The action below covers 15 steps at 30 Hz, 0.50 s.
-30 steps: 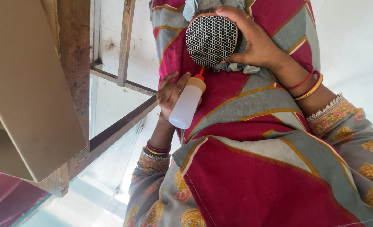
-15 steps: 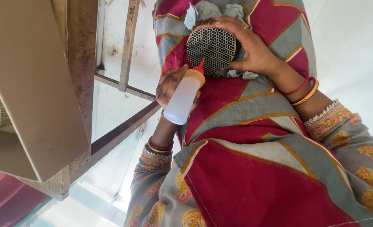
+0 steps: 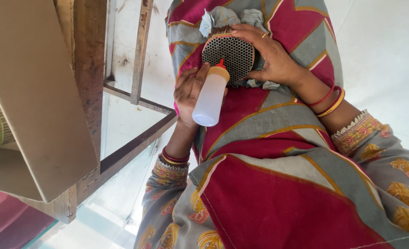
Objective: Applying glue from a squeeze bottle onto small holes in a circular brush component held in the lap.
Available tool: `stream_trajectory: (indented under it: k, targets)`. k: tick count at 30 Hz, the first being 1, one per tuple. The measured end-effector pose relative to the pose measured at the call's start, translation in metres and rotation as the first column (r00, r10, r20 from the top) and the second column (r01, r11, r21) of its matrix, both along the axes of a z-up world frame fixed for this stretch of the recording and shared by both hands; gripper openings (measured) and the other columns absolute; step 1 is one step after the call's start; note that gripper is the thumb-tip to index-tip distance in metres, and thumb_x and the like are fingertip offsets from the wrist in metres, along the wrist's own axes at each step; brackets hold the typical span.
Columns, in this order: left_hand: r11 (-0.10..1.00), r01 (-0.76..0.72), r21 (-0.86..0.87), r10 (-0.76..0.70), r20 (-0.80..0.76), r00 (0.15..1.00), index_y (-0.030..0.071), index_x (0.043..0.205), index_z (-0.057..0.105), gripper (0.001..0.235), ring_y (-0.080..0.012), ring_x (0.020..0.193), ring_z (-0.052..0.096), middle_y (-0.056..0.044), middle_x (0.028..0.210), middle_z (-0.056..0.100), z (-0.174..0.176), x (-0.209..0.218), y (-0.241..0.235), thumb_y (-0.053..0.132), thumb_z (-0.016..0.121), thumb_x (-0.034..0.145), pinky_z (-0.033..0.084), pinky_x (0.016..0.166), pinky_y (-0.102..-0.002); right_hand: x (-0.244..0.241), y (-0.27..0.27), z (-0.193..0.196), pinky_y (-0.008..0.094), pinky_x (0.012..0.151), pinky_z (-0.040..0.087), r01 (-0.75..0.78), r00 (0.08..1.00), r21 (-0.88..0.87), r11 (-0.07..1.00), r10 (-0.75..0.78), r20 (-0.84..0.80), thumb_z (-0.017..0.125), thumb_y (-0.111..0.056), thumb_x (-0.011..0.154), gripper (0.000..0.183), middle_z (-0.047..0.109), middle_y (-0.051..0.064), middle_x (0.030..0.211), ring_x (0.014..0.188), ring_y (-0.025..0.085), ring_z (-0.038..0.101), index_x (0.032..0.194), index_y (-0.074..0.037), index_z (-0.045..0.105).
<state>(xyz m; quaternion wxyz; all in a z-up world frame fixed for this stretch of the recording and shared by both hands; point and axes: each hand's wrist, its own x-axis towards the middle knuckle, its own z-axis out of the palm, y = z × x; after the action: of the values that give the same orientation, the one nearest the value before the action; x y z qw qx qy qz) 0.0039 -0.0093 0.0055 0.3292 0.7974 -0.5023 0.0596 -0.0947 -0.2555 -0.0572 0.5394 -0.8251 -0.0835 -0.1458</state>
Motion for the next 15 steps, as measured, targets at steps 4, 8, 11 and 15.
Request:
stream_trajectory:
  k: [4, 8, 11, 15]
  targets:
    - [0.965, 0.060, -0.257, -0.049, 0.051, 0.998, 0.010, 0.113, 0.066, 0.029, -0.0293, 0.099, 0.076, -0.014, 0.114, 0.073, -0.019, 0.006, 0.003, 0.027, 0.077, 0.093, 0.059, 0.097, -0.039, -0.001, 0.002, 0.004, 0.048, 0.129, 0.039, 0.001, 1.000, -0.009, 1.000, -0.001, -0.030, 0.093, -0.016, 0.074, 0.099, 0.040, 0.013, 0.166, 0.156, 0.034, 0.041, 0.157, -0.013, 0.040]
    - [0.765, -0.478, -0.431, -0.179, -0.856, 0.486, -0.003, 0.125, 0.060, 0.051, -0.0229, 0.091, 0.068, -0.014, 0.105, 0.069, -0.046, 0.038, -0.019, 0.043, 0.061, 0.105, 0.057, 0.084, -0.036, -0.001, 0.001, 0.008, 0.048, 0.128, 0.036, -0.033, 0.998, 0.007, 0.999, 0.033, -0.046, 0.092, -0.014, 0.072, 0.102, 0.039, 0.014, 0.165, 0.155, 0.035, 0.040, 0.158, -0.013, 0.037]
    - [0.730, -0.538, -0.421, -0.340, -0.907, 0.249, -0.006, 0.115, 0.062, 0.059, -0.0238, 0.073, 0.066, -0.014, 0.085, 0.068, -0.057, 0.080, -0.062, 0.052, 0.058, 0.104, 0.058, 0.074, -0.039, -0.001, -0.001, 0.023, 0.047, 0.128, 0.035, -0.090, 0.995, 0.009, 0.996, 0.090, -0.037, 0.089, -0.013, 0.072, 0.101, 0.038, 0.016, 0.165, 0.154, 0.036, 0.038, 0.158, -0.013, 0.036]
    - [0.830, -0.501, -0.247, -0.384, -0.903, -0.191, -0.003, 0.108, 0.063, 0.065, -0.0212, 0.063, 0.063, -0.010, 0.074, 0.062, -0.065, 0.092, -0.100, 0.061, 0.063, 0.092, 0.067, 0.076, -0.040, -0.021, -0.011, 0.051, 0.049, 0.127, 0.037, -0.032, 0.986, 0.142, 0.989, 0.054, -0.155, 0.068, 0.000, 0.079, 0.091, 0.047, 0.017, 0.164, 0.153, 0.039, 0.047, 0.163, -0.014, 0.038]
